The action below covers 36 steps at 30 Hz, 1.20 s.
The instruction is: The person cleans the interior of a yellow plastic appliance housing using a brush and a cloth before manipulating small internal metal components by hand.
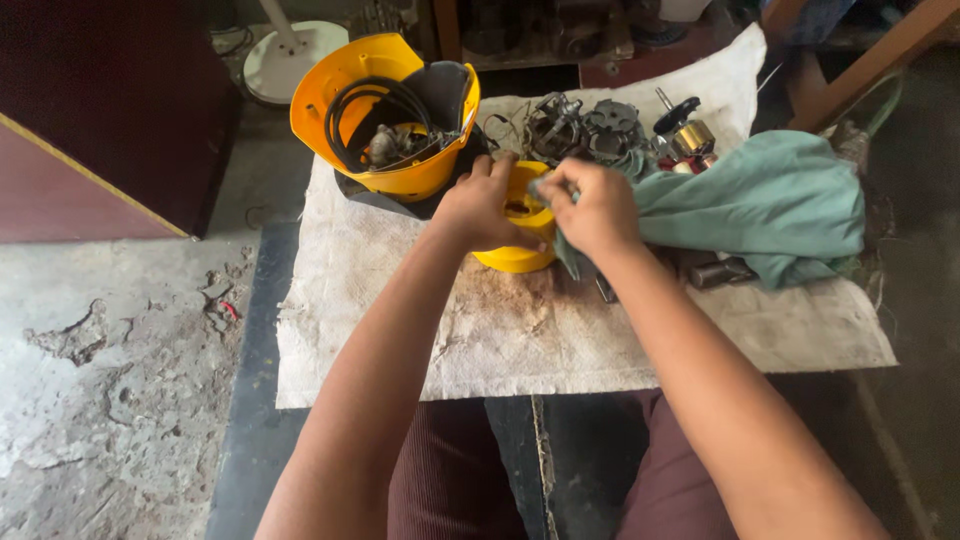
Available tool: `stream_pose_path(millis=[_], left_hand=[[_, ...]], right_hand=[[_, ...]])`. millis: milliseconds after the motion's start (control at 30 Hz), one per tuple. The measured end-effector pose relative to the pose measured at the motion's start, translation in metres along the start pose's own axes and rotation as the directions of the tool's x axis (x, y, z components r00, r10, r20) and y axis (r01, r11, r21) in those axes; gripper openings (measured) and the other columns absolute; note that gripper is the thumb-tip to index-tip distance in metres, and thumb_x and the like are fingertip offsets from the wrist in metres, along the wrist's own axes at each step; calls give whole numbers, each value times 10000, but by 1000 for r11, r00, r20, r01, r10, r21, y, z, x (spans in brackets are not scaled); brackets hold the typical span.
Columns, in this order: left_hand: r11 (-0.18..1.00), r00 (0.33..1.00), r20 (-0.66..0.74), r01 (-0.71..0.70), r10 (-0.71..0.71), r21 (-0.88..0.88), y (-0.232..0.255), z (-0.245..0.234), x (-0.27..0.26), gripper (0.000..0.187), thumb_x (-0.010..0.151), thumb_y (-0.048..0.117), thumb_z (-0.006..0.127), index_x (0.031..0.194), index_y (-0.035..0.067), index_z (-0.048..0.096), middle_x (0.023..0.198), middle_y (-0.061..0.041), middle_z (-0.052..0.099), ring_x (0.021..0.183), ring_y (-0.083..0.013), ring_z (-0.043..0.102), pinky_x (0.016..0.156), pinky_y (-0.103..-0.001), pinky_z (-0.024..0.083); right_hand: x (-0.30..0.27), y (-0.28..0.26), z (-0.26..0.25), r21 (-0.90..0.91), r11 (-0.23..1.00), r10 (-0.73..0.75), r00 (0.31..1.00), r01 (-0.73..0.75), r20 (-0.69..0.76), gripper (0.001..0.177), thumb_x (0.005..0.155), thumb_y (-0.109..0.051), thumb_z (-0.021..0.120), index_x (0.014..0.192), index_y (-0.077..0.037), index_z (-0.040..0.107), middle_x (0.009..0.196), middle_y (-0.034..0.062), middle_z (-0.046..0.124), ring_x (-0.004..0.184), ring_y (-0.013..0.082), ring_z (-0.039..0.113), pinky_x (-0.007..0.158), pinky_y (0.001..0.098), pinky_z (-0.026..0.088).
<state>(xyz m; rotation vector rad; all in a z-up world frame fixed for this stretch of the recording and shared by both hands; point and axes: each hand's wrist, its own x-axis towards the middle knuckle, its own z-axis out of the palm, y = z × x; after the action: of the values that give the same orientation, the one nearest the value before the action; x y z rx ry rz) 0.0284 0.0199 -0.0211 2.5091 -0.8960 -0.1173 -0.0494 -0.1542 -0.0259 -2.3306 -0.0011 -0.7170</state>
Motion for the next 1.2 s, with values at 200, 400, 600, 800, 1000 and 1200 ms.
stream_pose_path(millis=[200, 400, 600, 800, 1000, 1200], left_hand=[[1000, 1000, -9, -2, 2, -15, 0, -3, 1, 1333, 456, 586, 957, 1533, 89, 350, 1400, -242, 492, 1231, -465, 560, 1017, -487, 497], [999, 999, 35, 35, -36, 23, 3, -4, 3, 1382, 451, 592, 974, 1543, 79, 300, 1429, -253, 453, 1256, -459, 529, 1034, -476, 475], [1000, 1000, -4, 7, -7, -11, 3, -2, 1, 1367, 446, 577, 961, 1538, 63, 318, 1417, -248, 475, 1259, -438, 548, 1027, -462, 490], [1000, 1000, -18, 1, -1, -4, -3, 1, 3, 1339, 465, 574, 958, 1528, 53, 333, 1391, -250, 495, 1207, -450, 567, 1006, -469, 504], [1000, 997, -76, -4, 2, -17, -6, 5, -1, 1274, 471, 561, 932, 1518, 83, 387, 1388, -228, 520, 1196, -448, 580, 986, -475, 518], [999, 992, -115, 48, -49, -9, 8, 1, -2, 1246, 553, 723, 864, 1505, 69, 398, 1413, -226, 506, 1268, -402, 560, 1025, -464, 495]], right_hand=[[-13, -12, -6, 40, 998, 32, 992, -38, 123, 154, 878, -258, 796, 908, -114, 750, 681, 106, 682, 580, 259, 651, 557, 379, 478], [22, -2, -4, -97, 994, 50, 997, -44, 58, 175, 850, -310, 829, 894, -155, 761, 723, 92, 698, 636, 289, 674, 559, 415, 486], [19, 1, 4, -104, 994, 40, 999, -41, -7, 197, 861, -305, 840, 905, -139, 744, 737, 127, 680, 666, 325, 664, 578, 438, 483], [-10, -13, 11, -25, 993, 114, 993, -113, 42, 178, 895, -254, 794, 883, -90, 724, 682, 123, 675, 572, 280, 647, 553, 411, 471], [-21, -20, 3, 145, 987, 53, 991, -72, 126, 161, 921, -215, 758, 934, -72, 686, 690, 105, 691, 564, 229, 651, 547, 367, 479], [-13, 14, 7, 78, 926, 350, 918, -369, 185, 160, 928, -290, 723, 980, -139, 719, 755, 60, 747, 616, 177, 714, 599, 347, 541]])
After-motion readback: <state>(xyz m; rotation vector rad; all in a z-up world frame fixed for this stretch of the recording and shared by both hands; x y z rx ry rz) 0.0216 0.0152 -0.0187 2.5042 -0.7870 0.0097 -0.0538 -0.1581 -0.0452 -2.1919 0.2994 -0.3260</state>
